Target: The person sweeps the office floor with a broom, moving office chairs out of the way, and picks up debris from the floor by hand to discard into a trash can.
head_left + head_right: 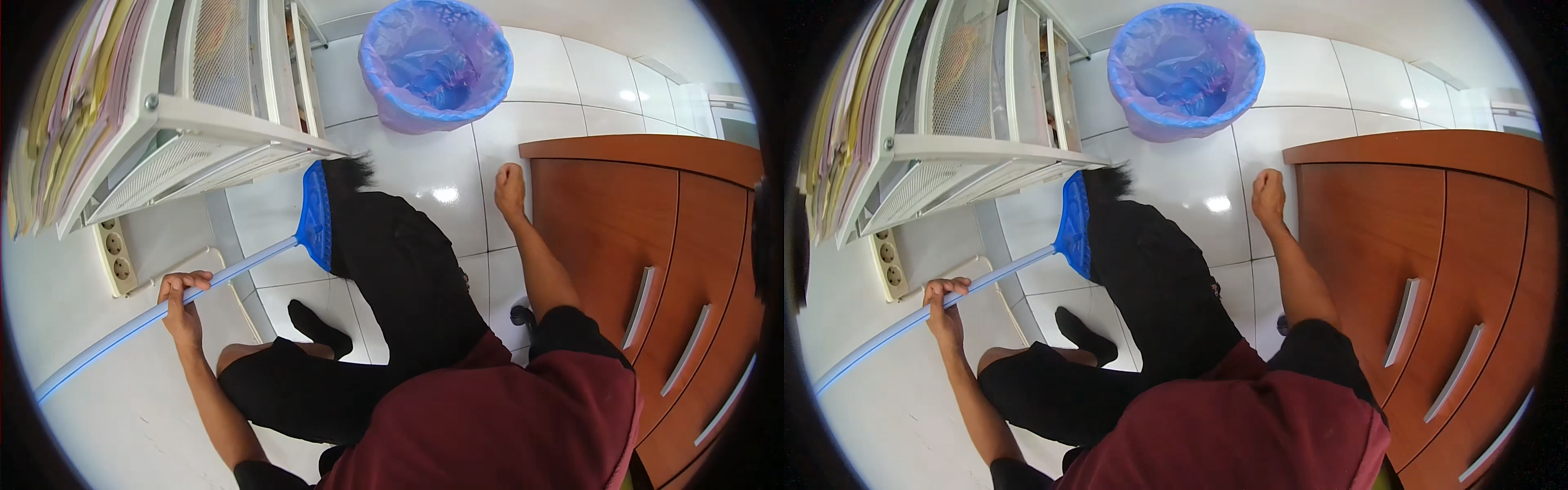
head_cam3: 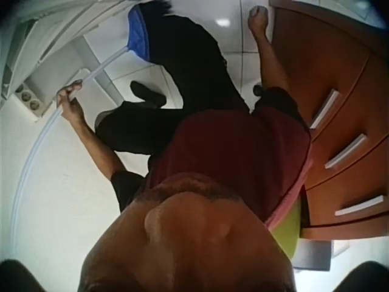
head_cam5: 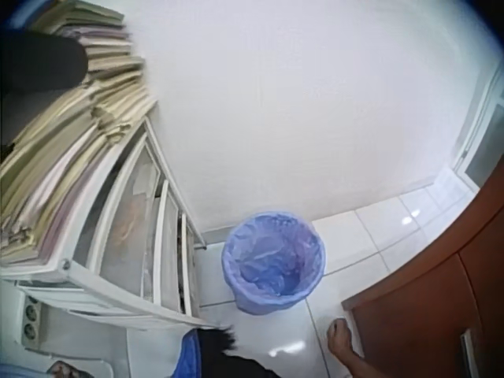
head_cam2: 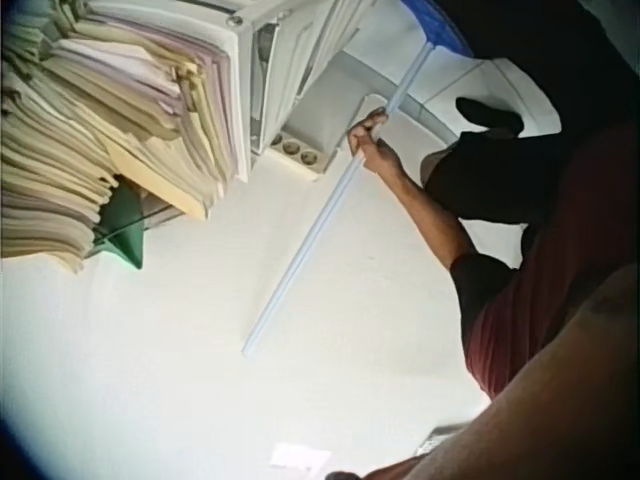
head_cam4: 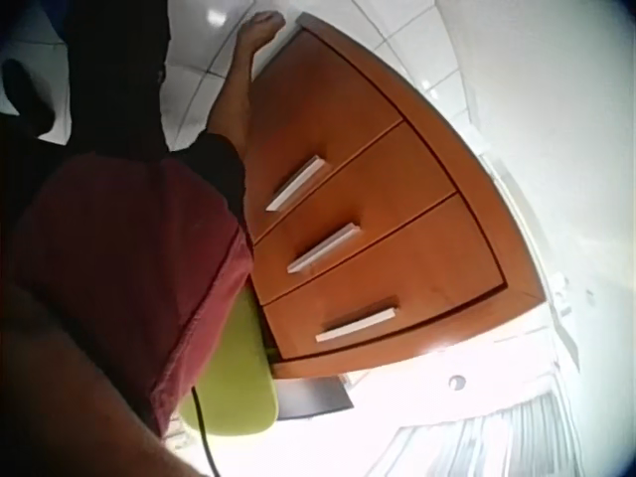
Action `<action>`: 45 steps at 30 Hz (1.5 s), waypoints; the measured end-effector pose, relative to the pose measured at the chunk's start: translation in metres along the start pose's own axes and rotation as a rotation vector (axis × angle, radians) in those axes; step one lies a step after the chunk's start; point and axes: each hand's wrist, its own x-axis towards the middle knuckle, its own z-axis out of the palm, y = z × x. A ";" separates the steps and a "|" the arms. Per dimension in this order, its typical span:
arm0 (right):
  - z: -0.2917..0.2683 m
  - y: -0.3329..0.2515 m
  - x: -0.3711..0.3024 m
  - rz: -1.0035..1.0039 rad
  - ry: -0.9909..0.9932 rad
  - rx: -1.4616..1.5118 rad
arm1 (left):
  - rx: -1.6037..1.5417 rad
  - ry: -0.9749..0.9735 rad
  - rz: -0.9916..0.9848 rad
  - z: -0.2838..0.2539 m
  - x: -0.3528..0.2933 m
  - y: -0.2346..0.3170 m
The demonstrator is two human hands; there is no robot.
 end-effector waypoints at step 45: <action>-0.012 0.001 0.006 -0.113 -0.160 -0.283 | 0.099 -0.009 0.044 -0.005 0.005 -0.008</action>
